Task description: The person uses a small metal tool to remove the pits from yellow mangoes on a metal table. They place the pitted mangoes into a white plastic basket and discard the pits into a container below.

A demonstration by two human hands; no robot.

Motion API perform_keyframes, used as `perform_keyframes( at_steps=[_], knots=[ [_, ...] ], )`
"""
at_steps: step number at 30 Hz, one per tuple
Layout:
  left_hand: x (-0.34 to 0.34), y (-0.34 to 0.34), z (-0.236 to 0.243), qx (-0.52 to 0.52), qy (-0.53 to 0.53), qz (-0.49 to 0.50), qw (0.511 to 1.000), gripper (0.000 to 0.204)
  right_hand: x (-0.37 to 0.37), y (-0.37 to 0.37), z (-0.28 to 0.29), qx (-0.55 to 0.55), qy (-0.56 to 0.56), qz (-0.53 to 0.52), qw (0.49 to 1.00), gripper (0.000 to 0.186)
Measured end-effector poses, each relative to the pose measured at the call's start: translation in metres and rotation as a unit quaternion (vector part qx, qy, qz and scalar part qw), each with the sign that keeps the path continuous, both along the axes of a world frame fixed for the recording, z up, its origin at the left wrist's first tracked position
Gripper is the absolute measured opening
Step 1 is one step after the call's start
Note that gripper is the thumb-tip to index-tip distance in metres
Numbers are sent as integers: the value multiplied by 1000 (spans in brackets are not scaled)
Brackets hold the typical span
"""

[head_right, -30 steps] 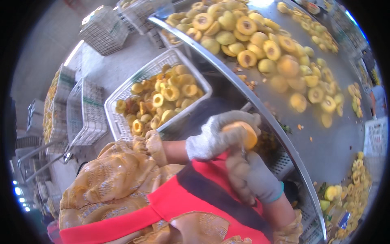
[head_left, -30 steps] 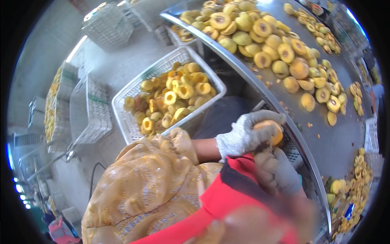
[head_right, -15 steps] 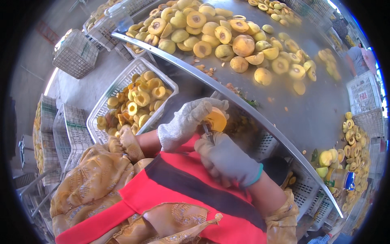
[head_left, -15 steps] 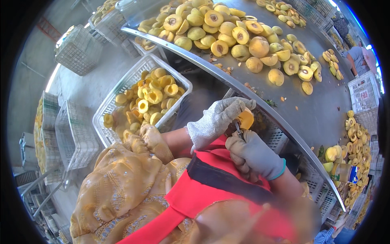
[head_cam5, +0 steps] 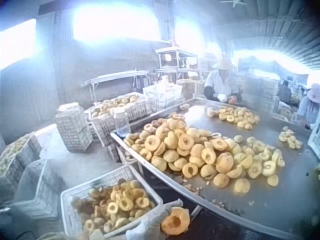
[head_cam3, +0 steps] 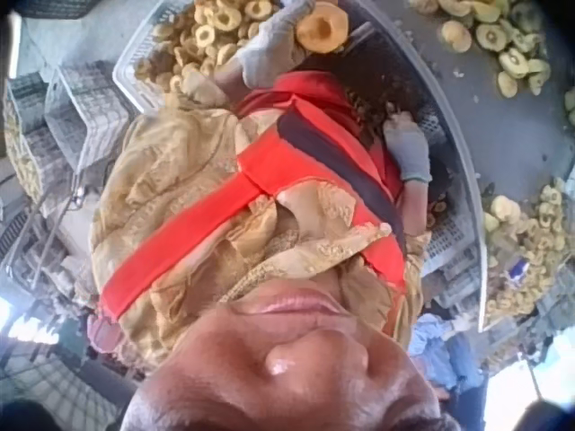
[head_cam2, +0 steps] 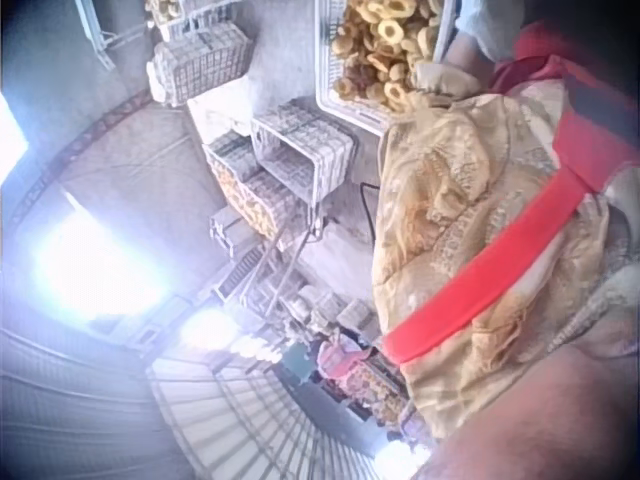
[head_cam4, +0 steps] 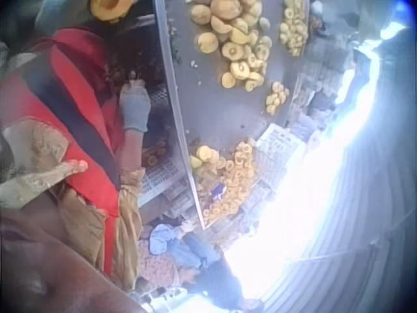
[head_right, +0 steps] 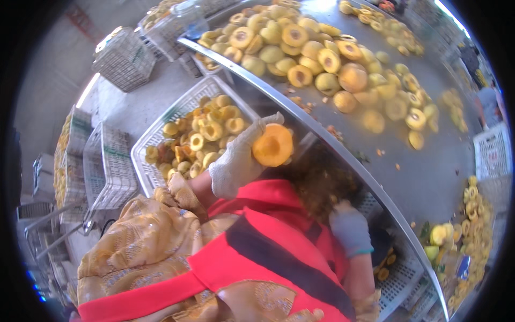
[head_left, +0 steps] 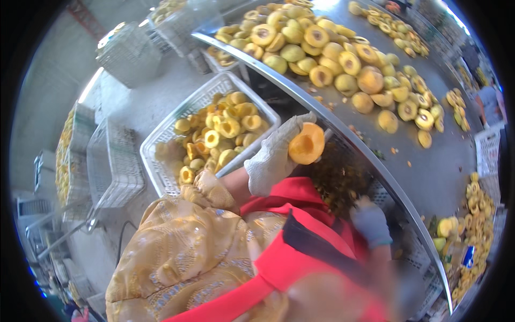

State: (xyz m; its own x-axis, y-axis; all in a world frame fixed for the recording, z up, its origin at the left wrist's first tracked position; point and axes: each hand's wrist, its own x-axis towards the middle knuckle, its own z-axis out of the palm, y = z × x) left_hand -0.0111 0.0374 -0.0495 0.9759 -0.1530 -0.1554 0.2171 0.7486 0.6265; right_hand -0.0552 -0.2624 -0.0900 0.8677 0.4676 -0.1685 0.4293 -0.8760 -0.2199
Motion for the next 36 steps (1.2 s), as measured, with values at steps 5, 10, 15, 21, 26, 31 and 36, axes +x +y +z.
perform_keyframes(
  at_steps=[5, 10, 15, 21, 26, 31, 36],
  knots=[
    [-35, 160, -74, 534, 120, 72, 834, 49, 3, 3, 65, 198, -46, -219, 954, 19],
    [-2, 176, -93, 843, 29, 69, 533, 62, 55, 12, 85, 382, 6, -415, 826, 15],
    [68, 149, -162, 901, -103, -37, 420, 62, 103, 10, 43, 318, -70, -355, 876, 13],
    [61, 182, -160, 901, -141, -43, 408, 36, 89, 20, 45, 217, -35, -362, 906, 14],
    [31, 234, -168, 908, -51, 44, 413, 18, 95, -1, 31, 337, 44, -389, 856, 15],
    [-3, 267, -173, 875, 78, 93, 469, 31, 90, 30, 42, 351, 6, -401, 846, 10],
    [-28, 339, -190, 708, 288, 183, 619, 39, 89, 12, 32, 322, -36, -382, 865, 11]
  ],
)
